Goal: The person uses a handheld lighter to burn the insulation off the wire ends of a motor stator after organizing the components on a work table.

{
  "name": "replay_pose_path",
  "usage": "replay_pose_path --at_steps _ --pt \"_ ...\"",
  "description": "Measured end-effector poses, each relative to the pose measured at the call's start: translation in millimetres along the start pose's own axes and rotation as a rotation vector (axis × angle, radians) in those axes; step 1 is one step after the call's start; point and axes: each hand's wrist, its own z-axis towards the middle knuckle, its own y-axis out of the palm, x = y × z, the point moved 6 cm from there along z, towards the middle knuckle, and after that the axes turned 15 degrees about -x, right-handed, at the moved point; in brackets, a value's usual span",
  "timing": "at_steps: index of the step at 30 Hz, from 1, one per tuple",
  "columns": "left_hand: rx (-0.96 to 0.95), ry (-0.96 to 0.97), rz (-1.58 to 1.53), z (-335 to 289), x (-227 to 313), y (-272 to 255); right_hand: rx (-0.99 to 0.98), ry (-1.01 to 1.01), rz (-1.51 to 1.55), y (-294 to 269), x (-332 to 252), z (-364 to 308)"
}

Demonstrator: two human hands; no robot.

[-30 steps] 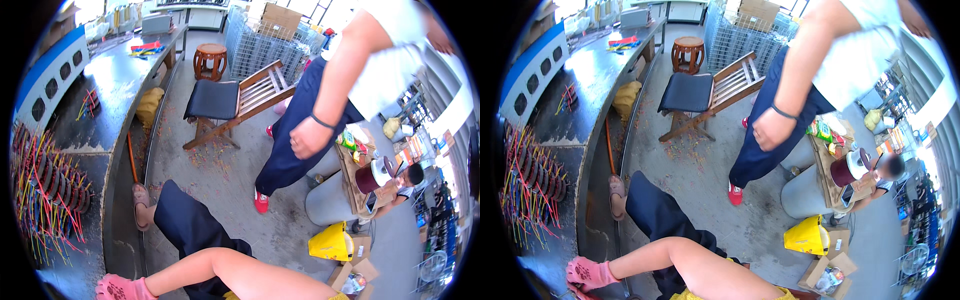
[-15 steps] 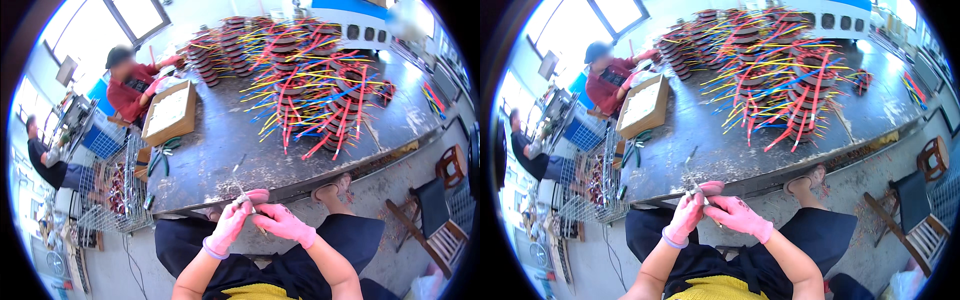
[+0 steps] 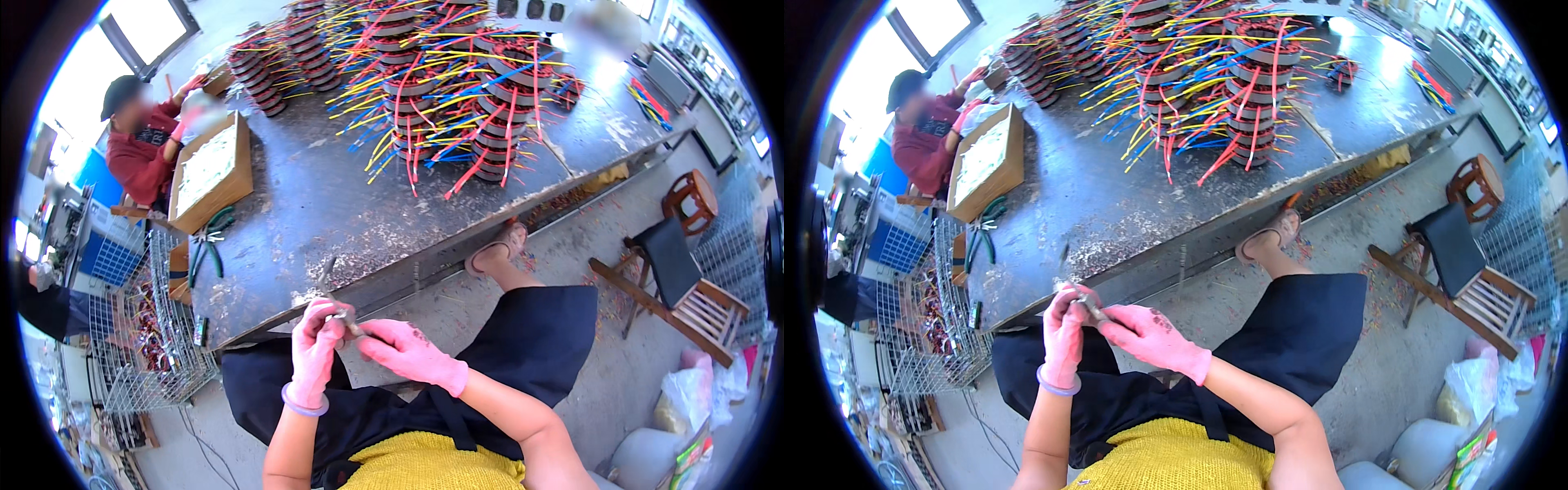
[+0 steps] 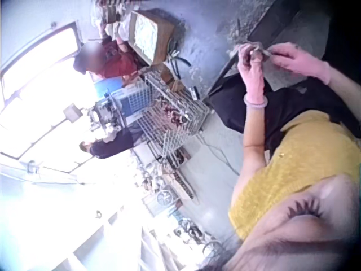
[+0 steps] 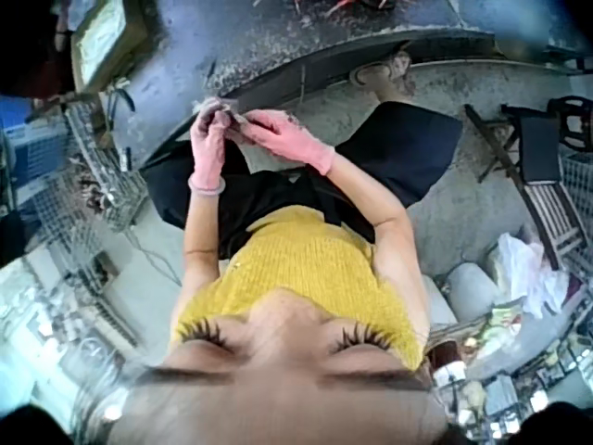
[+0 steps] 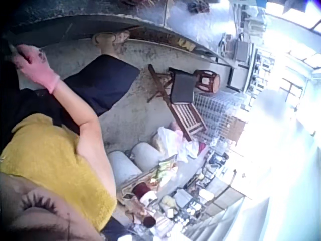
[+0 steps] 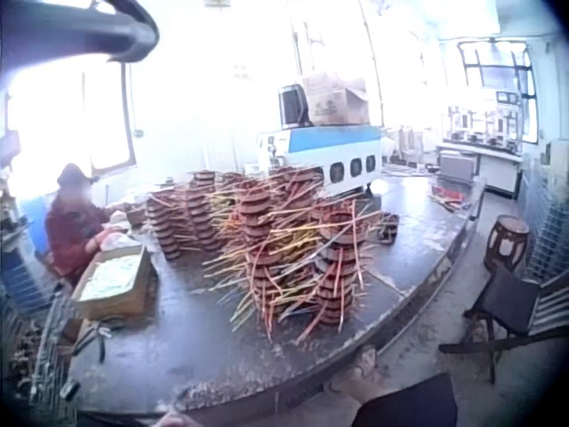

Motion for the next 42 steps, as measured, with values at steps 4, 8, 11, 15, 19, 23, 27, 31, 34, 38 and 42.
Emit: replay_pose_path --at_steps 4,8,11,15,19,23,27,31,34,38,42 --pt "-0.108 0.065 -0.015 -9.7 12.5 -7.9 0.018 -0.203 -0.452 10.2 -4.9 10.4" --pt "0.114 0.051 -0.088 -21.2 17.5 -23.2 0.095 -0.254 -0.601 10.4 -35.0 26.4" --pt "0.160 0.015 -0.042 -28.5 12.8 -14.6 0.206 -0.337 -0.741 -2.5 -58.8 33.8" --pt "0.108 0.118 -0.015 -7.7 31.1 8.6 0.291 -0.354 -0.952 -9.5 -85.0 40.7" --pt "0.133 0.204 -0.029 25.5 55.7 13.5 0.240 -0.307 -1.050 -14.5 -107.0 37.8" --pt "-0.043 0.269 0.008 52.0 78.2 20.8 0.066 -0.247 -0.898 -38.1 -126.1 30.9" --pt "-0.228 0.278 0.034 63.4 103.7 37.3 -0.019 -0.290 -0.955 -41.9 -135.1 31.6" --pt "-0.237 0.264 0.120 66.2 113.6 38.6 0.000 -0.372 -0.900 -44.0 -140.2 33.9" --pt "-0.291 0.281 0.173 65.0 120.7 41.7 0.018 -0.319 -0.833 -47.4 -139.7 36.8" --pt "-0.260 0.256 0.150 63.2 124.0 44.5 0.004 -0.305 -0.805 -47.1 -135.8 37.3" --pt "-0.220 0.275 0.264 63.1 124.7 39.1 0.039 -0.242 -0.796 -45.4 -142.0 35.4"
